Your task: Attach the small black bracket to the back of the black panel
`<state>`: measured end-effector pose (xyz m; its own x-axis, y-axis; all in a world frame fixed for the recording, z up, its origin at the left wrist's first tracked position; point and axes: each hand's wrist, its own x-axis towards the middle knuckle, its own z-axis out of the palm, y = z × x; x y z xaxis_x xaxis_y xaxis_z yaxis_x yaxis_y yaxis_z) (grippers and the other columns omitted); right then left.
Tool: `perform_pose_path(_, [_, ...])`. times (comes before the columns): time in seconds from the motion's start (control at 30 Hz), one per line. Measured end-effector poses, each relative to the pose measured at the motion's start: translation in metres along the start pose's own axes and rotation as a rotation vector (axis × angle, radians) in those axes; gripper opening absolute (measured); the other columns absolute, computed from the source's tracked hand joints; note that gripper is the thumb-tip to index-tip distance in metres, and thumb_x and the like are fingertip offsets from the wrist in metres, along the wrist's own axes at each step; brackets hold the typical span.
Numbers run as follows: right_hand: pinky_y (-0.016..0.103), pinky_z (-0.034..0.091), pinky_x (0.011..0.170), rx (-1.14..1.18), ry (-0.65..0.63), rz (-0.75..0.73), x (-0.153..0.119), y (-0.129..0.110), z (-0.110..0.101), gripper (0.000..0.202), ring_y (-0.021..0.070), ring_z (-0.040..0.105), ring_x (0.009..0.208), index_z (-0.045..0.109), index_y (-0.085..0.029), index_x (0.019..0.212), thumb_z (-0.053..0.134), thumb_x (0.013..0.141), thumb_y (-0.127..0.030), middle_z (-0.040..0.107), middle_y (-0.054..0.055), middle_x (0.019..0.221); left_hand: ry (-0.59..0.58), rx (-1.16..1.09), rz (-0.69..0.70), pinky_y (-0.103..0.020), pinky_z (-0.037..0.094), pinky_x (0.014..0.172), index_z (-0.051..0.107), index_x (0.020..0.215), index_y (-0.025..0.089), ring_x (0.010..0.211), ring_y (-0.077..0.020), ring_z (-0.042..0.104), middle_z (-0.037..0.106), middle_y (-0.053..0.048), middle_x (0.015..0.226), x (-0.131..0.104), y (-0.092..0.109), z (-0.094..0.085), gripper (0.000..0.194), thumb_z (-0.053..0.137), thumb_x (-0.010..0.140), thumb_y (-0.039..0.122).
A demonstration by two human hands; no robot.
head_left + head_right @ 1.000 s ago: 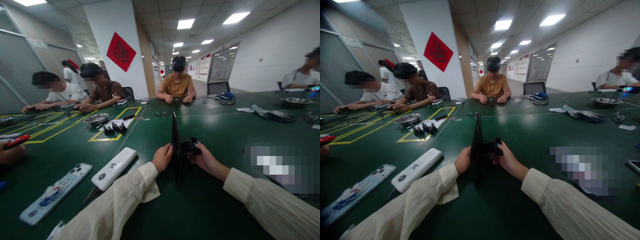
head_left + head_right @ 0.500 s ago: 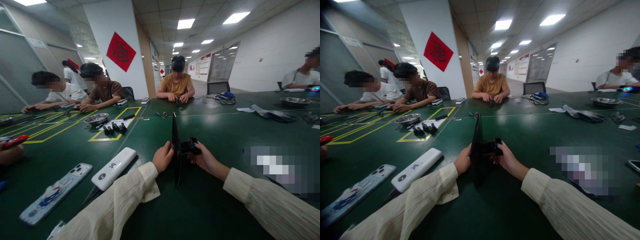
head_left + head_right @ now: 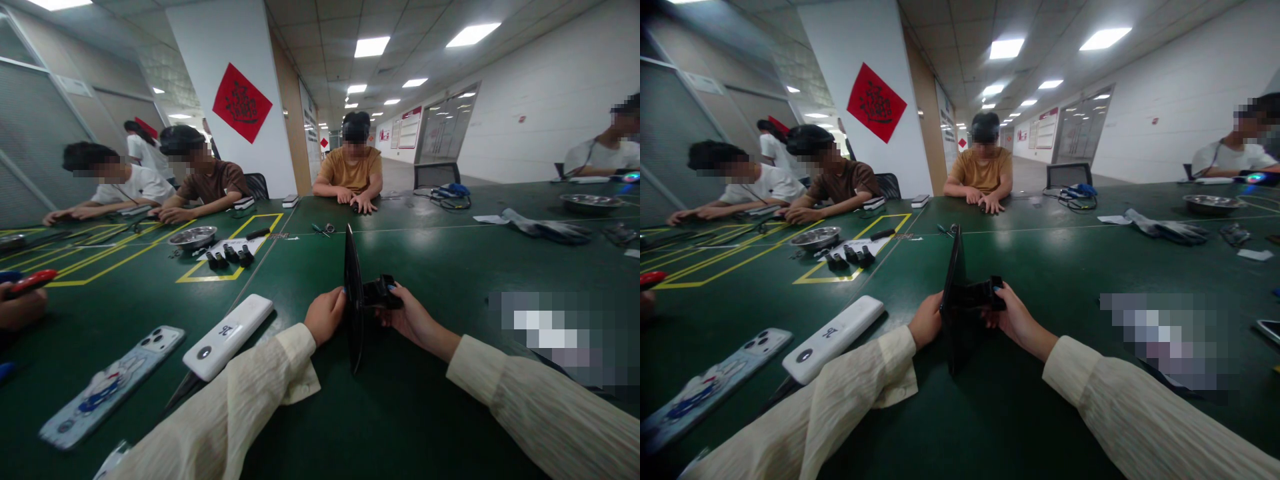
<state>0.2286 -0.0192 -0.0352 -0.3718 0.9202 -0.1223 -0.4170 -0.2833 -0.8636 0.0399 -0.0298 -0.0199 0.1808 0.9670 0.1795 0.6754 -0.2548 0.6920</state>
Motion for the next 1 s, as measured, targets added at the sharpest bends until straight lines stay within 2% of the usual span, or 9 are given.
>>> perform_pose_path(0.23, [0.025, 0.039, 0.047, 0.0, -0.013, -0.008, 0.0006, 0.0007, -0.0011, 0.026, 0.0168, 0.056, 0.057, 0.039, -0.023, 0.099, 0.047, 0.078, -0.033, 0.057, 0.0, 0.067, -0.006, -0.049, 0.0, -0.032, 0.046, 0.077, 0.063, 0.08, 0.013, 0.081, -0.0215, 0.06, 0.068, -0.008, 0.085, 0.0011, -0.0012, 0.0015, 0.039, 0.031, 0.088, 0.035])
perform_pose_path(0.43, [0.024, 0.038, 0.046, 0.009, -0.002, -0.004, 0.0015, 0.0004, -0.0003, 0.025, 0.0164, 0.055, 0.056, 0.039, -0.022, 0.102, 0.044, 0.079, -0.031, 0.057, 0.001, 0.067, 0.009, -0.105, -0.038, -0.029, 0.047, 0.072, 0.063, 0.072, 0.013, 0.073, -0.0193, 0.059, 0.068, -0.005, 0.075, 0.0011, -0.0065, 0.0043, 0.04, 0.036, 0.086, 0.04])
perform_pose_path(0.73, [0.024, 0.039, 0.046, 0.009, -0.01, -0.001, 0.0013, 0.0002, -0.0009, 0.027, 0.0168, 0.056, 0.058, 0.038, -0.023, 0.103, 0.045, 0.078, -0.032, 0.058, 0.001, 0.069, 0.013, -0.059, -0.03, -0.031, 0.046, 0.074, 0.064, 0.076, 0.014, 0.077, -0.021, 0.06, 0.068, -0.007, 0.078, 0.0023, -0.0055, 0.0034, 0.033, 0.039, 0.085, 0.035])
perform_pose_path(1.0, [0.024, 0.04, 0.046, 0.005, -0.02, -0.004, -0.0002, -0.0009, -0.0008, 0.023, 0.016, 0.056, 0.058, 0.039, -0.023, 0.1, 0.046, 0.079, -0.032, 0.059, 0.001, 0.07, -0.009, -0.006, -0.004, -0.031, 0.045, 0.07, 0.059, 0.072, 0.015, 0.074, -0.0202, 0.059, 0.066, -0.007, 0.077, 0.0013, -0.0031, 0.0022, 0.034, 0.033, 0.085, 0.032])
